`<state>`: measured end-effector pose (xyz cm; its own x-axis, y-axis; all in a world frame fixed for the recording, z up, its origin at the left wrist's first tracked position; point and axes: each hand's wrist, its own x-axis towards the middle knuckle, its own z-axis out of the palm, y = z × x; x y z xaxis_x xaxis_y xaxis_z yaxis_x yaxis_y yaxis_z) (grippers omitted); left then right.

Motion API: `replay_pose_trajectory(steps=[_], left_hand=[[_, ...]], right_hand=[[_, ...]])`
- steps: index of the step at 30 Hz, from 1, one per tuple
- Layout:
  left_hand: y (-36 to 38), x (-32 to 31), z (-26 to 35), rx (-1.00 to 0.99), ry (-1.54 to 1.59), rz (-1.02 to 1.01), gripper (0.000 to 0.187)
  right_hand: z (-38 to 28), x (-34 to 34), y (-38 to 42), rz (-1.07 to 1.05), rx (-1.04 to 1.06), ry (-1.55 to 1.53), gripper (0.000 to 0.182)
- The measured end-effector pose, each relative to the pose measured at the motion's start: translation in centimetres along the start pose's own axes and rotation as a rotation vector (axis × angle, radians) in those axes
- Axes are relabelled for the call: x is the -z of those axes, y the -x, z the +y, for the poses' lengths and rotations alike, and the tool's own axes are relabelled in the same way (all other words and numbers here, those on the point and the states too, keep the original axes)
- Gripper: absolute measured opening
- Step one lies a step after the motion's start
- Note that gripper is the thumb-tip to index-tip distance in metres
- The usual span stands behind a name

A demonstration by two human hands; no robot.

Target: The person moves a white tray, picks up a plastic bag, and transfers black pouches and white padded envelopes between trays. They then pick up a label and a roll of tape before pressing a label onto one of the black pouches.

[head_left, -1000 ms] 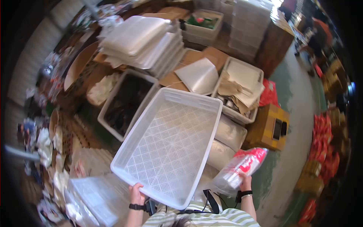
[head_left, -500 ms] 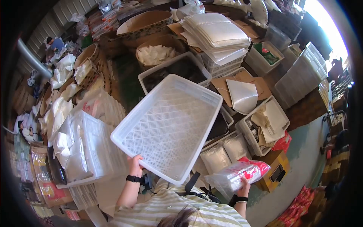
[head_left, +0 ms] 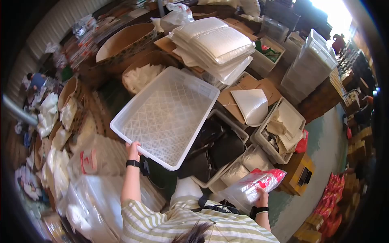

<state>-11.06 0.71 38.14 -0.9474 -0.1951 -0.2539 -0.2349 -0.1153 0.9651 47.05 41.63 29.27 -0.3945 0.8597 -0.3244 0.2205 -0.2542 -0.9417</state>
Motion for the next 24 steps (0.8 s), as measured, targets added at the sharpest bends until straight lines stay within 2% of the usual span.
replay_pose_trajectory(steps=[3,4,7,8,9,11,12,15,16,19,21,23,24], left_hand=[[-8.4,-3.6,2.1,0.159,-0.241,-0.117,0.046],[-13.4,-3.3,-0.3,0.218,-0.229,-0.166,0.05],[-19.6,-6.5,-1.7,0.203,-0.19,-0.127,0.053],[-26.0,-5.0,-7.6,-0.005,-0.228,-0.149,0.053],[-28.9,-3.9,-9.1,0.006,-0.175,-0.15,0.048],[-30.0,-2.9,-8.2,0.125,-0.17,-0.203,0.044],[-31.1,-1.9,-8.8,0.108,-0.264,-0.241,0.048],[-26.3,-2.7,-5.8,0.441,-0.413,-0.206,0.061],[-25.9,-2.1,-7.1,0.5,-0.572,-0.239,0.07],[-22.4,-1.6,-8.4,0.592,-0.454,-0.314,0.063],[-22.8,-1.1,-12.3,0.518,-0.53,-0.31,0.06],[-21.4,-1.6,-13.7,0.471,-0.534,-0.321,0.058],[-22.3,-0.7,-16.9,0.35,-0.541,-0.329,0.058]], right_hand=[[-1.6,-4.5,1.1,0.082,-0.059,-0.02,0.028],[-2.9,-6.3,1.6,0.105,-0.107,-0.053,0.025],[-10.2,-13.9,3.3,0.19,-0.336,-0.276,0.02],[-11.4,-15.8,3.7,0.235,-0.417,-0.374,0.019],[-12.3,-17.5,4.0,0.266,-0.422,-0.372,0.018],[-13.6,-20.4,4.6,0.317,-0.44,-0.357,0.016],[-14.2,-21.7,4.8,0.302,-0.446,-0.35,0.016],[-15.2,-24.1,5.0,0.247,-0.469,-0.29,0.019],[-15.8,-25.2,4.7,0.24,-0.437,-0.273,0.02],[-17.5,-27.9,4.3,0.172,-0.383,-0.238,0.021],[-20.7,-31.6,3.9,0.188,-0.385,-0.256,0.013],[-20.4,-32.5,3.4,0.142,-0.361,-0.225,0.013],[-21.3,-34.0,3.3,0.146,-0.333,-0.236,0.007]])
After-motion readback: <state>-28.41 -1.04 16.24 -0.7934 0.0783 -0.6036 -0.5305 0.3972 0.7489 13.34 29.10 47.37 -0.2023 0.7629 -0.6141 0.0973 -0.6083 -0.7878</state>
